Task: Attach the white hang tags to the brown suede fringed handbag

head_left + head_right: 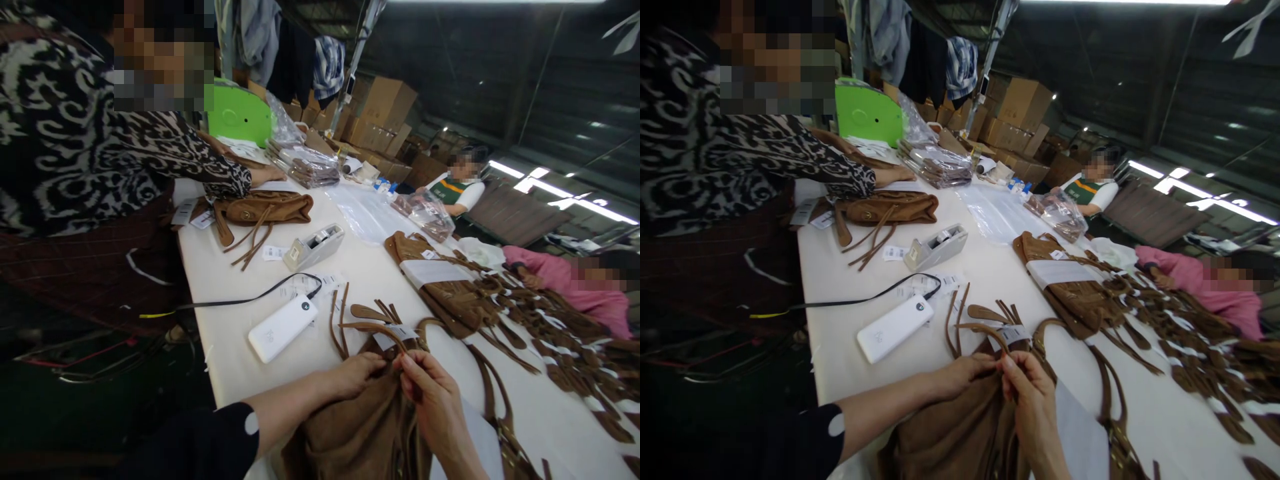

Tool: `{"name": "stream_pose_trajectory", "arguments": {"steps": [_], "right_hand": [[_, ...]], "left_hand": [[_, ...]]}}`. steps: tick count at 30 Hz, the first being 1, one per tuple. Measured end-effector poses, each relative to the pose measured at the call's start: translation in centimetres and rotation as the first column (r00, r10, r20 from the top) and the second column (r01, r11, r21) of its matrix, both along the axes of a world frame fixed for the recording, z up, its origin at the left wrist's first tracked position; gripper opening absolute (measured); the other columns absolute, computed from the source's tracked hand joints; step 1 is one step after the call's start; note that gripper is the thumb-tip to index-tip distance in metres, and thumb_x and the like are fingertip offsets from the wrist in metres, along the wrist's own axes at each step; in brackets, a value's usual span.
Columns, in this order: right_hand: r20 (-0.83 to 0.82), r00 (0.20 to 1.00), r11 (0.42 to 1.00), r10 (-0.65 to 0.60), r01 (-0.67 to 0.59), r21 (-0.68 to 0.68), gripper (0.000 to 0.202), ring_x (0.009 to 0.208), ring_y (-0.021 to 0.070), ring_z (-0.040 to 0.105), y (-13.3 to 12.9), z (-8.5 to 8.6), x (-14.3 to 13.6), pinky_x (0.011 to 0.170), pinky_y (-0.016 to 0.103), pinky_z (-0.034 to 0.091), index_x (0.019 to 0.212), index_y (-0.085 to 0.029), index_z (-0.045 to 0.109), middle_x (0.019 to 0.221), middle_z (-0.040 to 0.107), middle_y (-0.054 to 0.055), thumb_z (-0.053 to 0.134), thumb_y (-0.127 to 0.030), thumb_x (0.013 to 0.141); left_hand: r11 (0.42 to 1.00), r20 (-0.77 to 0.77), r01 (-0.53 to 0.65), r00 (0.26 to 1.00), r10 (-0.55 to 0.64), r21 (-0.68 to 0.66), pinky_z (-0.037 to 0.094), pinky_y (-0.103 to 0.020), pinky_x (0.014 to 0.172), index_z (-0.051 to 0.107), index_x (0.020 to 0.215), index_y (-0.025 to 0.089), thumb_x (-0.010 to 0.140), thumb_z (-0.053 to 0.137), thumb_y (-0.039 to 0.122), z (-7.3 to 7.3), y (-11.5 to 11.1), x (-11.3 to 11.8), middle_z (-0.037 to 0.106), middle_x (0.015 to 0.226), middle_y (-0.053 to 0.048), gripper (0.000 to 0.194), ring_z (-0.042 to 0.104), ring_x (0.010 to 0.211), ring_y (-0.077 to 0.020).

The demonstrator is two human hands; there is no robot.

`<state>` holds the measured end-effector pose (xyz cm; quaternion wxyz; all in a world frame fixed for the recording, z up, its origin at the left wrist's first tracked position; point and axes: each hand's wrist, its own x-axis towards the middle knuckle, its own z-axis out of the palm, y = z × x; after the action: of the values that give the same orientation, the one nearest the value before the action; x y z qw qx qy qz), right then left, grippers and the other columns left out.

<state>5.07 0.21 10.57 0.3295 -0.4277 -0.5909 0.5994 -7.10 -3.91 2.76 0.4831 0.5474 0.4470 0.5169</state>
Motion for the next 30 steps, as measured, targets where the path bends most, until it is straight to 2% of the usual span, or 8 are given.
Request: {"name": "stream_pose_trajectory", "arguments": {"steps": [3, 7, 9, 12, 16, 20, 25, 30], "right_hand": [[-0.012, 1.0, 1.0, 0.003, -0.003, -0.011, 0.024, 0.046, 0.0062, 0.035, 0.1, 0.1, 0.3, 0.041, 0.02, 0.025, 0.069, -0.016, 0.057, 0.064, 0.055, 0.0, 0.067, -0.037, 0.064], [-0.023, 1.0, 1.0, -0.01, 0.01, -0.015, 0.024, 0.046, 0.0068, 0.035, 0.0, 0.2, 0.4, 0.04, 0.02, 0.025, 0.069, -0.016, 0.057, 0.061, 0.054, 0.0, 0.067, -0.037, 0.063], [-0.026, 0.999, 1.0, -0.025, 0.025, -0.019, 0.025, 0.045, 0.007, 0.036, 0.0, 0.2, 0.3, 0.039, 0.02, 0.025, 0.069, -0.016, 0.057, 0.061, 0.054, 0.0, 0.068, -0.037, 0.062], [-0.03, 0.999, 0.999, -0.036, 0.035, -0.026, 0.024, 0.046, 0.0066, 0.037, 0.0, 0.2, 0.1, 0.038, 0.02, 0.027, 0.069, -0.015, 0.058, 0.064, 0.056, 0.001, 0.069, -0.035, 0.061], [-0.035, 0.998, 0.999, -0.043, 0.042, -0.027, 0.022, 0.046, 0.0059, 0.038, 0.0, 0.1, -0.2, 0.039, 0.018, 0.028, 0.069, -0.016, 0.058, 0.063, 0.056, 0.001, 0.07, -0.033, 0.061], [-0.075, 0.996, 0.998, -0.05, 0.048, -0.038, 0.022, 0.047, 0.0061, 0.038, -0.1, 0.0, -0.3, 0.038, 0.018, 0.029, 0.069, -0.016, 0.058, 0.064, 0.057, 0.001, 0.071, -0.031, 0.06], [-0.109, 0.992, 0.996, -0.064, 0.057, -0.066, 0.021, 0.048, 0.0055, 0.039, -0.1, 0.1, -0.4, 0.039, 0.016, 0.03, 0.07, -0.016, 0.058, 0.066, 0.058, 0.001, 0.071, -0.029, 0.06], [-0.123, 0.988, 0.992, -0.096, 0.085, -0.097, 0.023, 0.047, 0.0053, 0.039, -0.2, 0.1, -0.4, 0.038, 0.016, 0.031, 0.071, -0.016, 0.058, 0.066, 0.058, 0.001, 0.073, -0.028, 0.058]], "left_hand": [[1.0, -0.084, 0.022, 0.996, -0.022, -0.004, 0.037, -0.03, 0.088, 0.061, 0.1, 0.02, 0.074, 0.049, 0.022, 1.1, -4.4, -2.5, 0.061, 0.1, -0.004, 0.029, 0.051, 0.096, -0.0195], [0.974, 0.011, -0.211, 0.977, 0.213, -0.083, 0.04, -0.026, 0.078, 0.062, 0.093, 0.018, 0.079, 0.047, 0.03, 2.3, -11.4, -4.6, 0.058, 0.09, -0.005, 0.024, 0.053, 0.085, -0.0161], [0.95, -0.009, -0.31, 0.951, 0.31, -0.036, 0.041, -0.025, 0.073, 0.06, 0.089, 0.018, 0.079, 0.047, 0.033, 2.5, -14.5, -4.7, 0.055, 0.086, -0.006, 0.022, 0.052, 0.08, -0.0154], [0.945, -0.139, -0.321, 0.935, 0.327, 0.062, 0.042, -0.027, 0.075, 0.057, 0.094, 0.021, 0.078, 0.05, 0.029, 1.9, -17.4, -3.7, 0.055, 0.089, -0.007, 0.019, 0.051, 0.083, -0.0169], [0.91, -0.23, -0.359, 0.886, 0.403, 0.208, 0.042, -0.027, 0.078, 0.046, 0.108, 0.026, 0.071, 0.056, 0.017, -0.1, -17.8, -1.5, 0.055, 0.097, -0.006, 0.039, 0.051, 0.089, -0.0183], [0.856, -0.25, -0.481, 0.82, 0.515, 0.187, 0.042, -0.026, 0.08, 0.044, 0.106, 0.026, 0.06, 0.051, 0.002, -1.3, -16.7, 0.0, 0.053, 0.099, -0.004, 0.053, 0.05, 0.091, -0.0177], [0.825, -0.243, -0.554, 0.79, 0.563, 0.112, 0.043, -0.022, 0.07, 0.05, 0.085, 0.021, 0.049, 0.043, -0.003, -1.4, -15.8, 0.5, 0.051, 0.085, -0.003, 0.044, 0.051, 0.081, -0.0155], [0.792, -0.167, -0.581, 0.776, 0.609, 0.188, 0.042, -0.021, 0.066, 0.048, 0.075, 0.02, 0.045, 0.04, -0.005, -1.6, -15.9, 0.2, 0.051, 0.08, -0.001, 0.04, 0.051, 0.076, -0.0139]]}}
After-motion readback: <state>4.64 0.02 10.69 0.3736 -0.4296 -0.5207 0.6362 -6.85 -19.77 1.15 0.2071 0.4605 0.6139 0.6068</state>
